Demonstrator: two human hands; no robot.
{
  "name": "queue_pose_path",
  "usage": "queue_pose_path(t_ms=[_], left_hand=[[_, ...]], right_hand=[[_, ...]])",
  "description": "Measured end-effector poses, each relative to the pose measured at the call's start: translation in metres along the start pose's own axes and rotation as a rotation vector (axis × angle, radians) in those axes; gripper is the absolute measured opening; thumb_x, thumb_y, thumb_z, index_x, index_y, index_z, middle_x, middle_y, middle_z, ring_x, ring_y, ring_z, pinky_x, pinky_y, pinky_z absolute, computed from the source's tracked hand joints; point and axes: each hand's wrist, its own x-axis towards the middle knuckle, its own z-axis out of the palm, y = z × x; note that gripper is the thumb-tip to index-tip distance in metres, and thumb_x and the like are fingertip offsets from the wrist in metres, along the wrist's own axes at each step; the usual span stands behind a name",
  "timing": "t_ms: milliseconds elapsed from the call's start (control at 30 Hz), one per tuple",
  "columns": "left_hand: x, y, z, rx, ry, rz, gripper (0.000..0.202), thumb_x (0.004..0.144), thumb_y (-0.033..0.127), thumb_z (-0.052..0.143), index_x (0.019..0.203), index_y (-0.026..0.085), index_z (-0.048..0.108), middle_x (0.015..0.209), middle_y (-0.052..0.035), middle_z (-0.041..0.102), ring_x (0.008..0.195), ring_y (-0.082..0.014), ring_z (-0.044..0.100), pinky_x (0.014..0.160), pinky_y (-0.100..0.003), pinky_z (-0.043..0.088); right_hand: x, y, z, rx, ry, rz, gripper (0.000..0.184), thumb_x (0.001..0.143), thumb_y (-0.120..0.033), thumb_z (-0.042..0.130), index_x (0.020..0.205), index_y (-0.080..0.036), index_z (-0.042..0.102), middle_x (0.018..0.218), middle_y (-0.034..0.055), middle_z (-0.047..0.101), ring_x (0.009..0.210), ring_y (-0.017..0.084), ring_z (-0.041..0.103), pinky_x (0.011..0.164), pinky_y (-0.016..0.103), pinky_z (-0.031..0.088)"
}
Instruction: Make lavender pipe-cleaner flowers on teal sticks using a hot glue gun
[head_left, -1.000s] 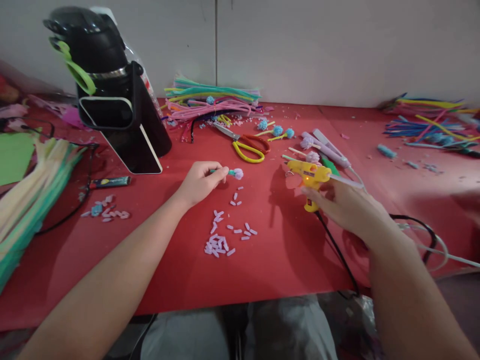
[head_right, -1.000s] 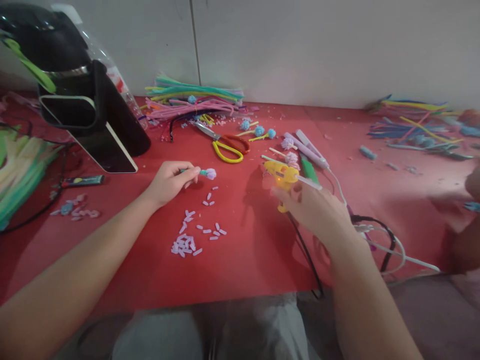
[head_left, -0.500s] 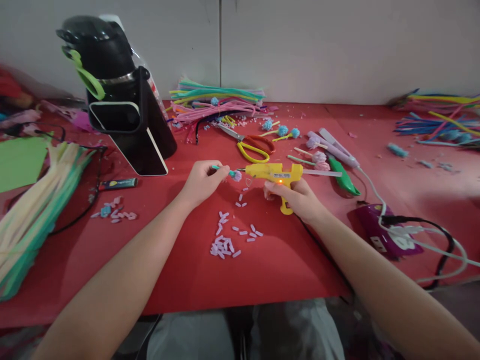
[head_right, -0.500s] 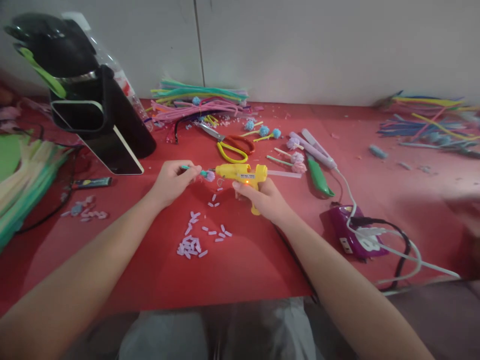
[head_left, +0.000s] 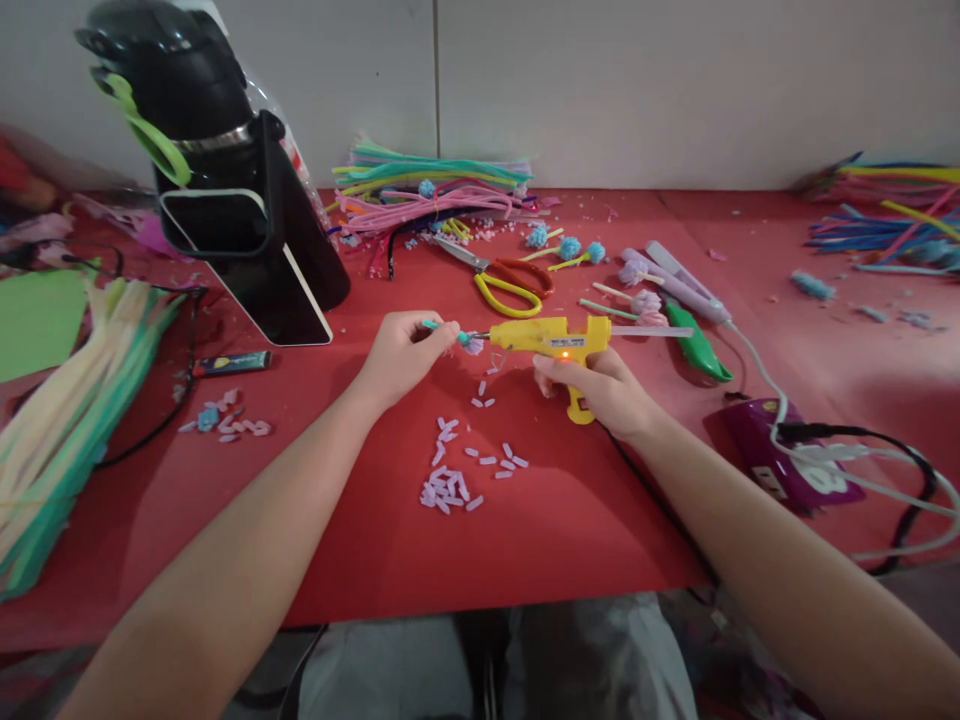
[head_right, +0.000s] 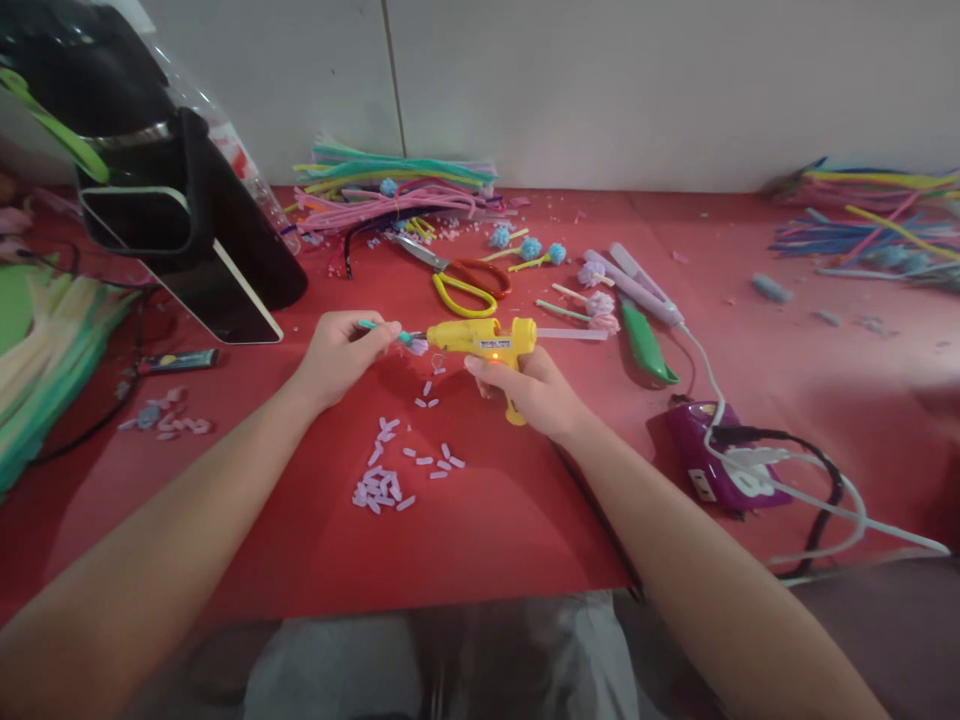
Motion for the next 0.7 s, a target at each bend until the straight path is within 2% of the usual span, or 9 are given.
queue_pose_path(t_ms=[700], left_hand=[[-0.0007, 0.0005, -0.0013, -0.098, -0.033, -0.029, 0.039, 0.084, 0.037, 0.067, 0.055, 0.017, 0.050, 0.052, 0.0053, 0.037, 0.050, -0.0071, 0.030, 0.050, -0.026, 0.022]], right_hand=[[0.0000, -0.0013, -0.0012, -0.055, 0.014, 0.009, 0.038, 0.086, -0.048, 0.069, 0.063, -0.021, 0.055, 0.061, -0.0005, 0.054, 0.058, 0.013, 0.049, 0.055, 0.028, 0.038]])
